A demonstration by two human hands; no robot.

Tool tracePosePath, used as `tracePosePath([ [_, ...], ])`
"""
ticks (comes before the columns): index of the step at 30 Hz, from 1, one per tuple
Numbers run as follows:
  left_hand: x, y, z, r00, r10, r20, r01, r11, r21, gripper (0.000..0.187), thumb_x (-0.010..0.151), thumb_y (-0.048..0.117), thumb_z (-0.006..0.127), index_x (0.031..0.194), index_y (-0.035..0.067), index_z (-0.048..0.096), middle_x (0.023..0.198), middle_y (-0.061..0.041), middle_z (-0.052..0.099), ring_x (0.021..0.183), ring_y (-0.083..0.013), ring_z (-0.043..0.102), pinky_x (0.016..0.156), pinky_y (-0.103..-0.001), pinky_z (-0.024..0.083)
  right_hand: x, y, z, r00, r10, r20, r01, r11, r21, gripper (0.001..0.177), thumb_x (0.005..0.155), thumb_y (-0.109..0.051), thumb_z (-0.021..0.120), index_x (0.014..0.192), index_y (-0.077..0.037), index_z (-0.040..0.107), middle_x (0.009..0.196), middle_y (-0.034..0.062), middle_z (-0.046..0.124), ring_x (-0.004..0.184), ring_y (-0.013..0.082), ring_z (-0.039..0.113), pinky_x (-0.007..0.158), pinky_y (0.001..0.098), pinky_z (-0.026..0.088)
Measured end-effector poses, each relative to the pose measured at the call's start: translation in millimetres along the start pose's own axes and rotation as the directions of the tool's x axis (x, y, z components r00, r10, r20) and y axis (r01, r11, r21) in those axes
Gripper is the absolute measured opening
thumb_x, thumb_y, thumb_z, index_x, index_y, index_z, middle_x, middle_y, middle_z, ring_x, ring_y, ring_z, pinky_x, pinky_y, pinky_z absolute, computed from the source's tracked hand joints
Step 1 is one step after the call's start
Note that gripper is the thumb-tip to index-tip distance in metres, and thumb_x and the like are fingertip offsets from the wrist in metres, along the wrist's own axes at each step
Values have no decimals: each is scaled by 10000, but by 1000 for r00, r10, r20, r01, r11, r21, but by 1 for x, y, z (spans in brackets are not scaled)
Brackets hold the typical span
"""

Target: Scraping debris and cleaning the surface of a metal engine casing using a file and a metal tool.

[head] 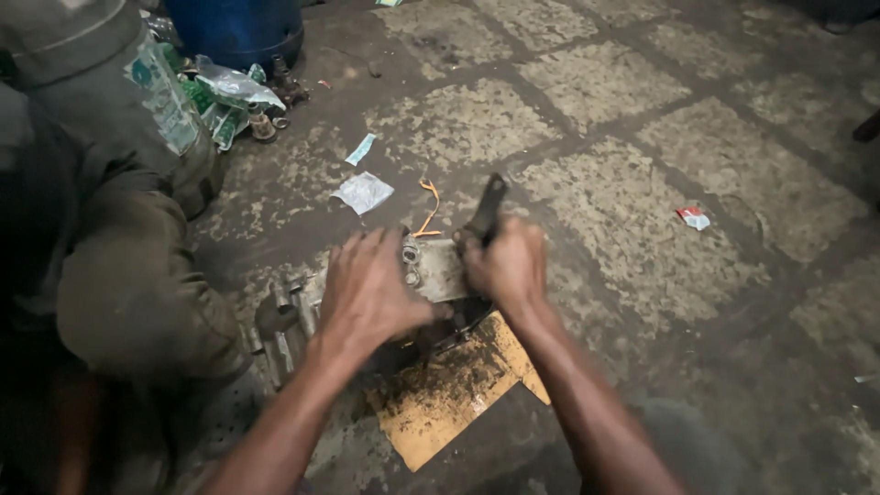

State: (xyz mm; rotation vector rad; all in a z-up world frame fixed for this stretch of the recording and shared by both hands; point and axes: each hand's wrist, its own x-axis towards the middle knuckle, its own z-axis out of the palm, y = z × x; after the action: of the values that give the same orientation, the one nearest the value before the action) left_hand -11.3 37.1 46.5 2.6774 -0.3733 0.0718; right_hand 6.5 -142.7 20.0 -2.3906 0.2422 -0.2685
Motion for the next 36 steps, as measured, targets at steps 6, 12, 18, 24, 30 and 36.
tracePosePath([
  [6,-3,6,9,999,38,-30,-39,999,-28,968,575,448,937,1273,-91,538,1114,-250,655,1067,-384,643,1030,-537,468,12,-11,10,995,93,20,-96,977,193,323,898,-263,765,961,44,687,712,154,741,541,244,695,491,411,576],
  [12,-9,14,20,994,59,-88,-60,998,-9,903,560,237,868,1323,-105,527,1159,-261,655,1107,-431,634,1001,-545,489,12,-5,11,975,-175,-136,199,961,194,278,754,-220,849,854,29,775,711,147,762,574,206,725,577,380,574],
  [18,-9,26,15,998,12,-57,-13,1000,-9,1082,456,260,949,1360,-110,484,1366,-321,556,1218,-457,548,1053,-644,354,7,1,18,887,-381,-259,378,924,-65,304,742,-296,934,796,-15,832,703,210,727,652,326,669,615,459,546],
  [24,-8,30,9,999,-41,-21,39,995,-90,1042,449,246,942,1332,-94,506,1323,-274,585,1235,-453,535,1092,-638,334,13,-10,-2,988,-150,-27,153,977,150,243,778,-248,831,871,-25,800,686,121,749,581,226,720,617,418,571],
  [30,-8,29,22,998,51,-46,-52,998,-26,916,491,240,918,1242,-122,539,1250,-308,588,1219,-496,529,1063,-673,335,15,-13,-8,995,-96,16,96,995,15,271,836,-270,833,903,-13,781,668,175,728,576,254,703,625,412,569],
  [36,-12,44,16,1000,18,6,-18,1000,-19,859,570,240,860,1283,-116,539,1193,-262,631,1167,-411,600,1140,-662,328,9,-2,-7,997,-63,-50,68,992,109,259,774,-244,838,900,-23,790,715,133,757,594,219,728,619,389,564],
])
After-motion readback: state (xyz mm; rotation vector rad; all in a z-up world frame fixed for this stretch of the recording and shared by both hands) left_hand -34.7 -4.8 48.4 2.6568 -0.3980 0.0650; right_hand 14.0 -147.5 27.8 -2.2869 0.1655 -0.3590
